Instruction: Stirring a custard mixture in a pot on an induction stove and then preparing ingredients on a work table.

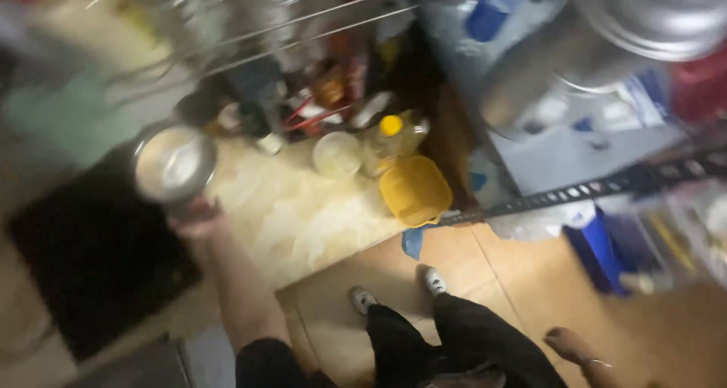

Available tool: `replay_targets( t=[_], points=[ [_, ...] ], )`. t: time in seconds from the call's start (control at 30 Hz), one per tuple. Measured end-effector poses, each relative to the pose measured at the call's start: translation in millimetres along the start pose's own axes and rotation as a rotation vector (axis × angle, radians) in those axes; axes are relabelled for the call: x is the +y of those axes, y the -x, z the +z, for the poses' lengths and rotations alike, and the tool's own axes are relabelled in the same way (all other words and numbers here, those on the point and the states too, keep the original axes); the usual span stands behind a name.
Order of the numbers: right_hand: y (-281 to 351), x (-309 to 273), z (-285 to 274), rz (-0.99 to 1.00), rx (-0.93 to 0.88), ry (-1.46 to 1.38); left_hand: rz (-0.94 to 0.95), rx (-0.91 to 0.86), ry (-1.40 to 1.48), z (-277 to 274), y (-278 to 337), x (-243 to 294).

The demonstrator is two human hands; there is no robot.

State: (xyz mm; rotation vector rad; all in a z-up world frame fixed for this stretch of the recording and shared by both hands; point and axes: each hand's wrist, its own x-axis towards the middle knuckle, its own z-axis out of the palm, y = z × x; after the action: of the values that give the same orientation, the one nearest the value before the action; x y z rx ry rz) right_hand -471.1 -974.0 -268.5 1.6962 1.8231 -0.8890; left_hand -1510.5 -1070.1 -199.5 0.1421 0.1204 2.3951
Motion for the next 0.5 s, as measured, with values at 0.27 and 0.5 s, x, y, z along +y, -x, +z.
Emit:
replay_targets(
  t=[0.27, 0.5],
  points=[
    [95, 41, 77, 0.394, -0.033, -0.502, -0.488, 0.087, -0.046, 52, 24, -57],
    [46, 35, 65, 0.329, 0.008, -0.535, -0.674, 0.163, -0.114, 69, 170, -79]
  ],
)
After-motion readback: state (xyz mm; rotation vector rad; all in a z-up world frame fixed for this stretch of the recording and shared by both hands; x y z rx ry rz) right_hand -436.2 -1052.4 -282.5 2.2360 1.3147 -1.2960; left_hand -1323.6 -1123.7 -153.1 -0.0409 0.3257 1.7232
